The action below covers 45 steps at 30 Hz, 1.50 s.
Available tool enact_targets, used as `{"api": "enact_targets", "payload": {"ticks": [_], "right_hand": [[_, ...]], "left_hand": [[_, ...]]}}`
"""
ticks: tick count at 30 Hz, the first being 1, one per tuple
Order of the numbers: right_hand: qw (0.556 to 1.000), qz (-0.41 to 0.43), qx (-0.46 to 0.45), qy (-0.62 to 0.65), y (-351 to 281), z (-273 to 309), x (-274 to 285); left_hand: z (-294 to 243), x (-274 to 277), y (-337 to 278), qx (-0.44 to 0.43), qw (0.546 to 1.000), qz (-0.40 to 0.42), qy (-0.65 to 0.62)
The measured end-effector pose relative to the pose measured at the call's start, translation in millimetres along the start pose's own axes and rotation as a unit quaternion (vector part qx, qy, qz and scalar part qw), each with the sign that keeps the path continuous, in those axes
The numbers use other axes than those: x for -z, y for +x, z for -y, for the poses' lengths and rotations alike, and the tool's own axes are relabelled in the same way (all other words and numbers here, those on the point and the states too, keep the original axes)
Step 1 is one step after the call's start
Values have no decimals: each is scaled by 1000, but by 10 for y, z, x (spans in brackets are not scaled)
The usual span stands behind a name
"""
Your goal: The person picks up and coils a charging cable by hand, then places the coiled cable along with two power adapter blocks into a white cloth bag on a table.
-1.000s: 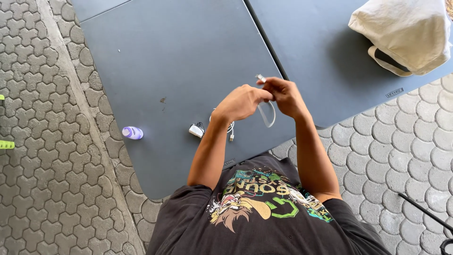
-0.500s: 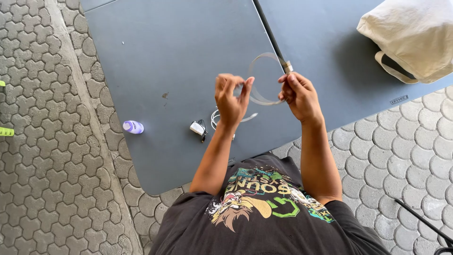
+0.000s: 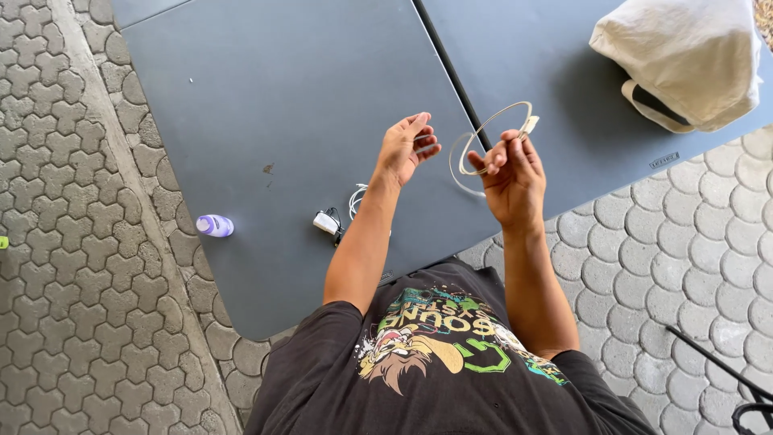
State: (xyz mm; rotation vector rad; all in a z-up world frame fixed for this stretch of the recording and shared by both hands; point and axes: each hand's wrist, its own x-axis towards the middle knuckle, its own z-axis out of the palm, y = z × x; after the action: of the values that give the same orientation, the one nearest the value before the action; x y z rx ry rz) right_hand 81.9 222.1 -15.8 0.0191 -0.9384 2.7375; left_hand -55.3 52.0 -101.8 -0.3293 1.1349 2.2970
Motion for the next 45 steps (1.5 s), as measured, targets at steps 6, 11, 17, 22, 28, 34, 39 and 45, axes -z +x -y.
{"api": "enact_targets", "payload": {"ticks": [6, 11, 17, 22, 28, 34, 39, 45], "right_hand": [[1000, 5, 23, 12, -18, 17, 43], [999, -8, 36, 10, -48, -45, 229], [995, -55, 79, -20, -69, 202, 261], [990, -81, 106, -42, -61, 376, 297], [978, -116, 135, -113, -15, 296, 132], [889, -36, 161, -426, 19, 151, -61], [831, 52, -7, -554, 27, 217, -17], [813, 127, -138, -551, -11, 107, 152]], "left_hand": [[662, -296, -276, 175, 956, 110, 207], [809, -202, -104, 104, 990, 93, 4], [754, 198, 131, 11, 988, -34, 152], [719, 380, 194, -25, 968, -85, 235], [314, 23, -157, -123, 896, -97, 415], [-202, -660, -970, -189, 652, 153, 718], [-152, -619, -982, -419, 575, 156, 685], [-438, -688, -1192, -510, 587, 159, 609]]}}
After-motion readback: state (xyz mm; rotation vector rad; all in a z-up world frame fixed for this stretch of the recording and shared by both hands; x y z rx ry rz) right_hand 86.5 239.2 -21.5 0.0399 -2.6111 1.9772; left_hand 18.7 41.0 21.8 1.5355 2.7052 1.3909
